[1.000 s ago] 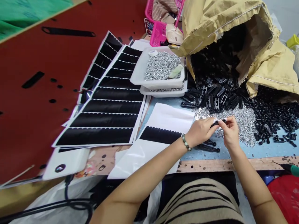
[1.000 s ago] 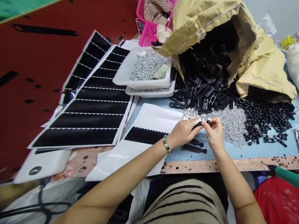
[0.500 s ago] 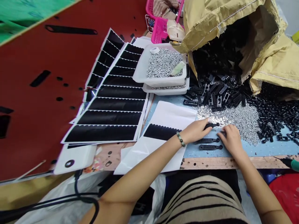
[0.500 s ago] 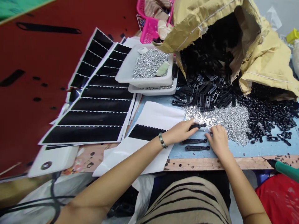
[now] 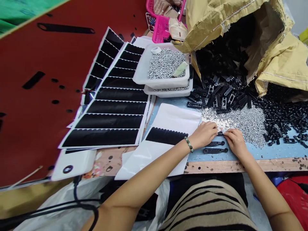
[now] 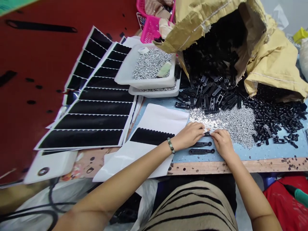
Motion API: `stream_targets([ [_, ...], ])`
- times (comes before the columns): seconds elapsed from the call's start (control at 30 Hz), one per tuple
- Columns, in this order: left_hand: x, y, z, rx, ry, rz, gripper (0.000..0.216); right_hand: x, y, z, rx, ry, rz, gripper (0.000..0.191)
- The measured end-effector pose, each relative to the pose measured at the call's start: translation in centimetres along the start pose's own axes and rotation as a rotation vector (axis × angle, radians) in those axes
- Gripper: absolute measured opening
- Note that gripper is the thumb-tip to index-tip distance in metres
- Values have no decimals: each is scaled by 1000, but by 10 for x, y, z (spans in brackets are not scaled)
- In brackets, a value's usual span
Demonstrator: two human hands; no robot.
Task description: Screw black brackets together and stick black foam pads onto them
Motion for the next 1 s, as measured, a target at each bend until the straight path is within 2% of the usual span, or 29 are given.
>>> stream_targets([
  [0.2,-2,-7,-1,-60,-17,-36,22,-4,-5,5,-75,-56,65,19],
  [0.4,-1,-11,-1,-44,-18,-20,22,-5,-6,5,-24,-31,86,20],
  [1.0,-11,-6,-7,-79,-47,-114,19,-13,0,-3,-54,-39,118,18],
])
Point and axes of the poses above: each hand's wrist, its own z-axis towards the middle knuckle, its own y-axis out of the palm, x = y × z, the point moved 4 cm from there along z, towards the middle knuckle, and after that the axes turned 10 degrees about -z, right-handed, at the moved point
